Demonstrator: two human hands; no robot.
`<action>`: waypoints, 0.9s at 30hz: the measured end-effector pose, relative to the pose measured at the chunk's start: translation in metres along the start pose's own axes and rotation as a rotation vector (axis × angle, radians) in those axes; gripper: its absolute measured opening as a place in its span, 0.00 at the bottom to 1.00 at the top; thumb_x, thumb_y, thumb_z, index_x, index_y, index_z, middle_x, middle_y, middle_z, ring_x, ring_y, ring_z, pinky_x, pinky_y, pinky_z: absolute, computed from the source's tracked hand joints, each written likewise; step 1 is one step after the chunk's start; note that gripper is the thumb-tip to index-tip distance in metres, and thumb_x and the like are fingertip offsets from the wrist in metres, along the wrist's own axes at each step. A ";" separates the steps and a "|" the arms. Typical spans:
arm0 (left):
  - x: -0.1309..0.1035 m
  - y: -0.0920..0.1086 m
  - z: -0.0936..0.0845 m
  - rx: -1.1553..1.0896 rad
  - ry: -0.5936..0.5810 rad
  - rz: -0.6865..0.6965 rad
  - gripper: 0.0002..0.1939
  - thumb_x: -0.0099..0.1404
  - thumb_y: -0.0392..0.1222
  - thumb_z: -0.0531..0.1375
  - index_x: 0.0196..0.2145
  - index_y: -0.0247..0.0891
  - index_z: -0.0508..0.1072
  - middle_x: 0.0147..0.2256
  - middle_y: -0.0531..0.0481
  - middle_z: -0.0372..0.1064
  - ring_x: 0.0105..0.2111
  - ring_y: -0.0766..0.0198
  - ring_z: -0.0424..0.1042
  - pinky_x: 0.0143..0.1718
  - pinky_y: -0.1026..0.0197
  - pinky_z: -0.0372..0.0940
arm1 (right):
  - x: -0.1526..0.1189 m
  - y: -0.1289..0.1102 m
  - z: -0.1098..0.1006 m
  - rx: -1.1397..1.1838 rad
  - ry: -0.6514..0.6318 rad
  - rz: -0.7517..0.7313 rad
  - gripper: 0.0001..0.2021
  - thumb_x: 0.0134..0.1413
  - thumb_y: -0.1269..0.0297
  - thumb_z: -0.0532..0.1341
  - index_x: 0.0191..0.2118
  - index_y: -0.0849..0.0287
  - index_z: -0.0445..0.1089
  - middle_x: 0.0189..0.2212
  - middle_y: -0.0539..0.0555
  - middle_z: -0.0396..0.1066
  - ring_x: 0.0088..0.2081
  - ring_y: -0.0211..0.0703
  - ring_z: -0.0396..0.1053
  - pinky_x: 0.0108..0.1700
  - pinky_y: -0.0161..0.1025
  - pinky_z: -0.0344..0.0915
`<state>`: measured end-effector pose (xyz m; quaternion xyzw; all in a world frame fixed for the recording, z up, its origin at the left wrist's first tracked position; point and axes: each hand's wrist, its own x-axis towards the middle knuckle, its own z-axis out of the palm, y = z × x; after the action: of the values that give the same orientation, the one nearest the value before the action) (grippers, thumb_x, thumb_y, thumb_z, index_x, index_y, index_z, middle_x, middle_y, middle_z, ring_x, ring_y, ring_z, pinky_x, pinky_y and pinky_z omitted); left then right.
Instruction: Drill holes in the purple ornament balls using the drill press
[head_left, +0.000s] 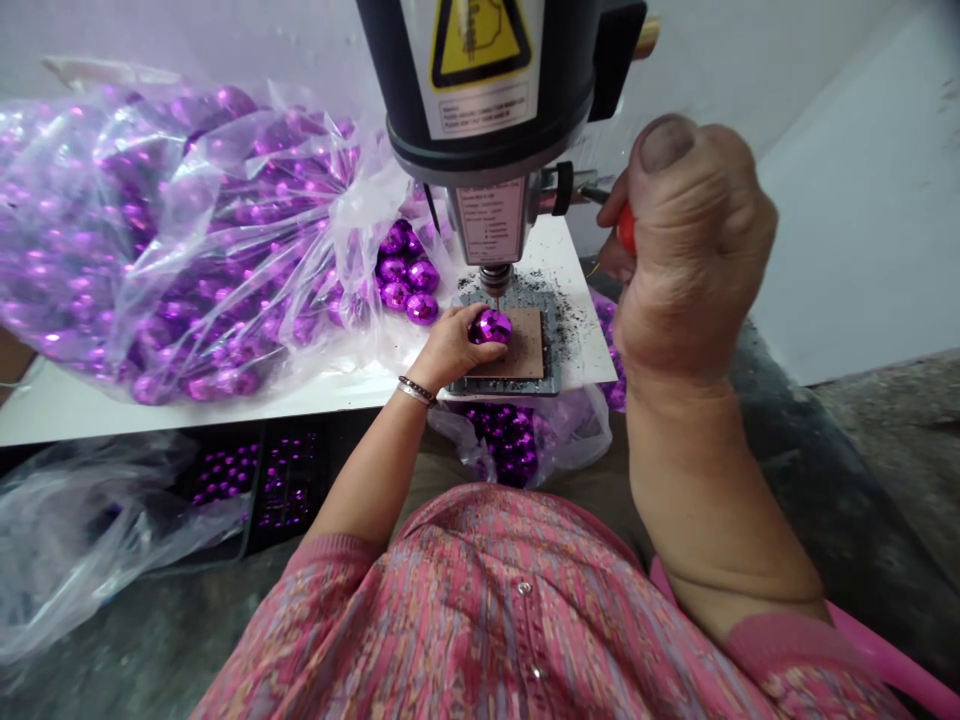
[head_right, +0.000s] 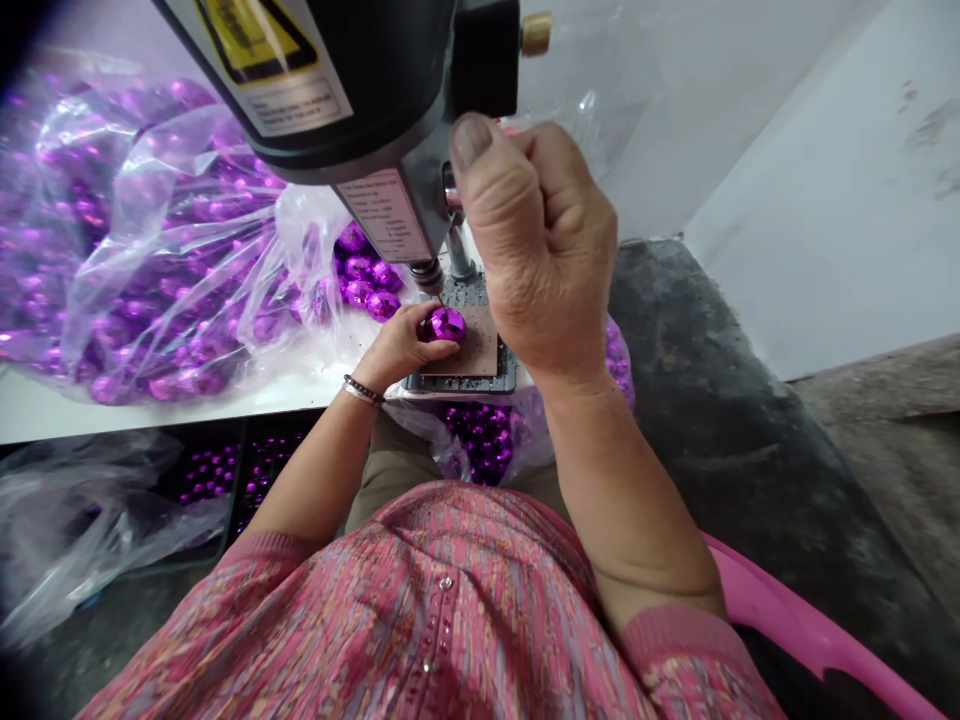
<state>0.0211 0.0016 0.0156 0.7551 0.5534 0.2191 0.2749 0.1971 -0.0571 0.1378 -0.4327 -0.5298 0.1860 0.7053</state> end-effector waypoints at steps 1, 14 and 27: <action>0.001 0.001 0.001 0.007 -0.005 0.002 0.35 0.51 0.41 0.74 0.57 0.33 0.76 0.49 0.41 0.74 0.50 0.52 0.72 0.59 0.50 0.66 | 0.000 0.001 0.000 0.009 0.002 -0.004 0.16 0.65 0.54 0.56 0.30 0.60 0.62 0.23 0.44 0.59 0.22 0.23 0.54 0.37 0.31 0.64; 0.007 0.001 0.013 -0.064 -0.033 0.029 0.32 0.51 0.42 0.75 0.55 0.35 0.77 0.50 0.43 0.72 0.52 0.51 0.72 0.61 0.51 0.65 | -0.006 0.009 -0.003 0.043 -0.021 0.019 0.21 0.64 0.48 0.56 0.30 0.62 0.61 0.24 0.45 0.55 0.25 0.17 0.53 0.31 0.23 0.54; 0.007 -0.002 0.020 -0.042 0.002 0.058 0.32 0.52 0.39 0.75 0.55 0.33 0.77 0.50 0.42 0.74 0.50 0.52 0.74 0.60 0.51 0.67 | -0.019 0.030 -0.012 -0.111 -0.012 -0.089 0.16 0.64 0.57 0.57 0.29 0.64 0.60 0.25 0.46 0.57 0.28 0.23 0.56 0.35 0.30 0.52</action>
<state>0.0340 0.0054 -0.0003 0.7648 0.5268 0.2390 0.2836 0.2066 -0.0588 0.1022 -0.4462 -0.5621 0.1273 0.6847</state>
